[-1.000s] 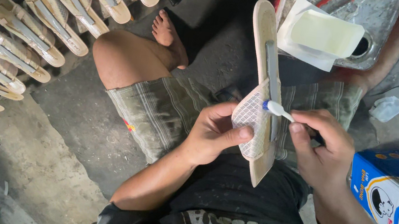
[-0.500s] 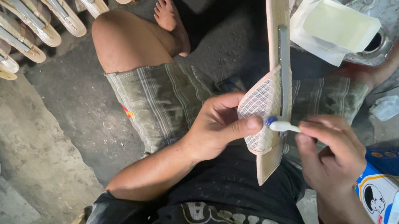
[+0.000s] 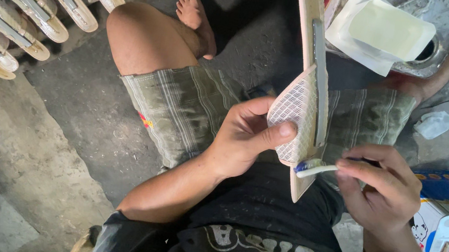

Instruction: The person sits on the floor and scrubs the soles of beige flip-flops using a toothbrush and a white liquid from a container. They repeatedly dip the brush into the liquid and scrub the textured surface of each slipper before placing it back on a nearby shelf.

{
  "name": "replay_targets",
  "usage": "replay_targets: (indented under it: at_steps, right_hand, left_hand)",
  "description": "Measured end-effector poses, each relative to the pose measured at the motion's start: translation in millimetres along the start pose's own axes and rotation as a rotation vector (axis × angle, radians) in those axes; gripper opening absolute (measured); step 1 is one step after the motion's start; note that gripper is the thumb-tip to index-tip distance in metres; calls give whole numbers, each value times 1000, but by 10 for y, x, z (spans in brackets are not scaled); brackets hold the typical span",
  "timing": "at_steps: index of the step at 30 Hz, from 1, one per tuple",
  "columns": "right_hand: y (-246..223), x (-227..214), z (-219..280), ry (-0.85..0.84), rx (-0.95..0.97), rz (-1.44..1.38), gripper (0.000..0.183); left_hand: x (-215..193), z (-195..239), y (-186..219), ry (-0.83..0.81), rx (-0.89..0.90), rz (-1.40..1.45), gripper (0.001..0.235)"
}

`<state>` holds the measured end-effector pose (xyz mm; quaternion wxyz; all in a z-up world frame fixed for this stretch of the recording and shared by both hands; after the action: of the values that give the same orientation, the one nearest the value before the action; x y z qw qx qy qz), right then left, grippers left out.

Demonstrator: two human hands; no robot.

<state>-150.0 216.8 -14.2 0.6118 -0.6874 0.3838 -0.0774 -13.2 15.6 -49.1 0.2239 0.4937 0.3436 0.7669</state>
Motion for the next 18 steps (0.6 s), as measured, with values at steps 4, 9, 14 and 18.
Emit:
replay_targets:
  at_steps: [4,9,14,18]
  right_hand:
    - [-27,-31,-58,-55,-40,22,16]
    - [94,-23,-78,3,21,-1,16]
    - [512,-49,-164,148,230,37,19]
    - [918,126,-142,202,515,-726,18]
  left_hand:
    - [-19,34,-20,-7,-22,17,26]
    - [-12,95,-59,-106,-105,39,33]
    - [-2,130,-122,-171,-147,198,35]
    - [92,92,-177,-231,54,139,38]
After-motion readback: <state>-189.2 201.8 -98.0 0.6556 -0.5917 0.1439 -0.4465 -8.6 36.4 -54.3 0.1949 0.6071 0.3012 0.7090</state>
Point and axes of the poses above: each hand's wrist, its own z-axis away from the middle knuckle, its own x-axis out of the palm, y = z × x, the point moved 1 cm from there along -z, towards the middle knuckle, and after that the axes turned 9 degrees about -z, right-handed, at the moved point
